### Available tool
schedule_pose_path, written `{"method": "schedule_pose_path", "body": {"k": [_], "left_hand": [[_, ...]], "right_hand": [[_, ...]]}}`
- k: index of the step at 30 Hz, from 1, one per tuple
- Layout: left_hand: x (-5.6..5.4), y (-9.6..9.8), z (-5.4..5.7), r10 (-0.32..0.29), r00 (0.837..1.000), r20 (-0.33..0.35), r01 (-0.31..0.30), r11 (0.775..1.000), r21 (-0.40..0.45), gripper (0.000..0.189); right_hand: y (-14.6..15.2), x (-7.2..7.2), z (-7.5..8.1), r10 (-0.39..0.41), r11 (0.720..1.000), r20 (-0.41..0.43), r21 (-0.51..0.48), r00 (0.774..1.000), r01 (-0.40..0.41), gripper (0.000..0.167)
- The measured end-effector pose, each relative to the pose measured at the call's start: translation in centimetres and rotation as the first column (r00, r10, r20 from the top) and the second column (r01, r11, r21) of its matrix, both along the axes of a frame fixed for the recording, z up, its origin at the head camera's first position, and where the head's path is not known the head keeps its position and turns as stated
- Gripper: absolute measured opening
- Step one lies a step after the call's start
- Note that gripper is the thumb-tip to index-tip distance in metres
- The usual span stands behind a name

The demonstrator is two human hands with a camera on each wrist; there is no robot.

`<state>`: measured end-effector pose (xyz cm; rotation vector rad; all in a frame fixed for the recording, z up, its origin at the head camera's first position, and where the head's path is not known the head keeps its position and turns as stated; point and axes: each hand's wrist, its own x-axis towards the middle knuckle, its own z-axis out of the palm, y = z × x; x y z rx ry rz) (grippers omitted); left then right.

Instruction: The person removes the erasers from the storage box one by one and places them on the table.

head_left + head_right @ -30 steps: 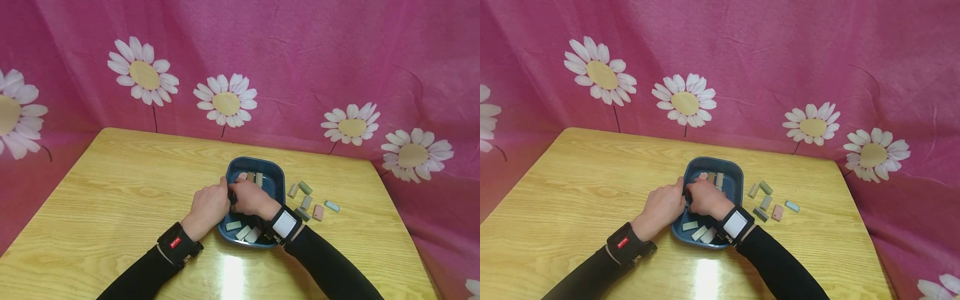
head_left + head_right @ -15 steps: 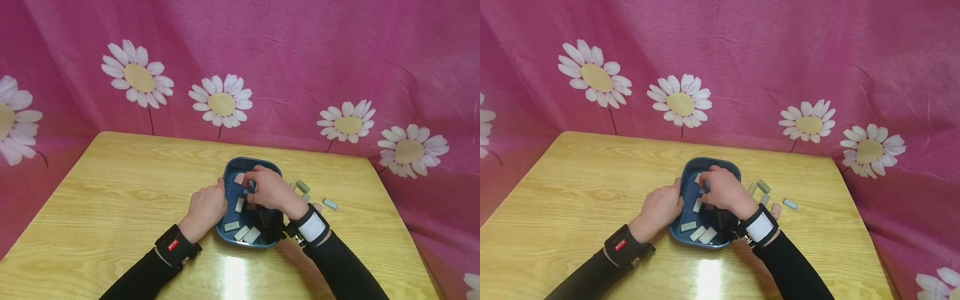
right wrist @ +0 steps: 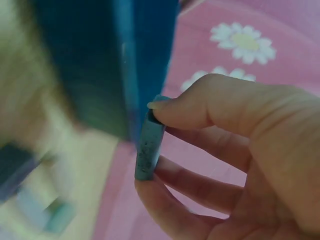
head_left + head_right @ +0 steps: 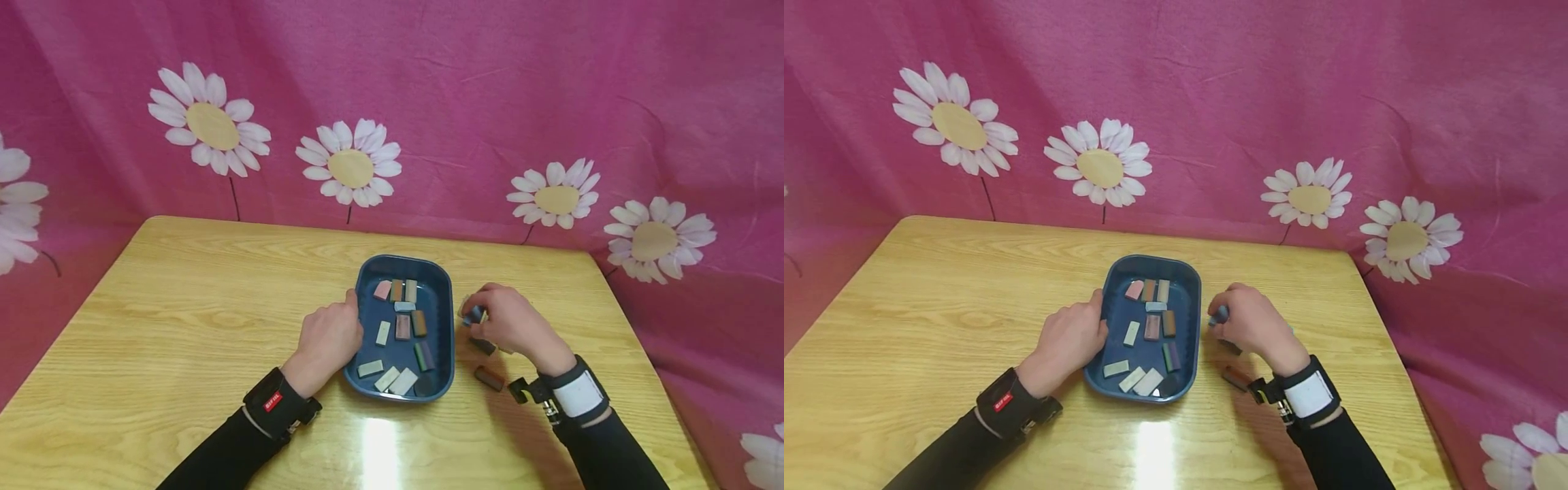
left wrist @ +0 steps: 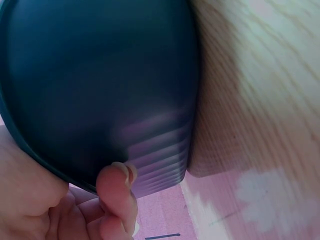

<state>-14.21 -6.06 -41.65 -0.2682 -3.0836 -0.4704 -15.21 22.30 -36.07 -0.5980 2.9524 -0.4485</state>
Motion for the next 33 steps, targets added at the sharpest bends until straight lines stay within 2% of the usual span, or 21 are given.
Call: {"method": "schedule_pose_path", "body": {"k": [7,14,28,33], "left_hand": [[0.1,-0.1,-0.2,0.003,1.000,-0.011,-0.003,1.000,0.005,0.051],[0.2,-0.1,-0.2,0.000,1.000,-0.001,0.001,1.000,0.012,0.052],[0.1,-0.1,-0.1,0.000,1.000,-0.003,0.000,1.000,0.011,0.052],[0.1,-0.1,-0.2,0.000,1.000,-0.005,0.000,1.000,0.007,0.052]], "right_hand": [[4.9,0.7,-3.0,-0.090,0.996,0.017,0.021,0.996,0.090,0.019],[6.8,1.3,-4.7,-0.157,0.988,0.048,0.007,0.986,0.157,0.019],[7.1,1.5,-5.2,-0.164,0.986,0.003,0.001,0.986,0.164,0.021],[8.0,1.4,-5.4,-0.191,0.981,-0.007,0.020,0.982,0.191,0.019]]}}
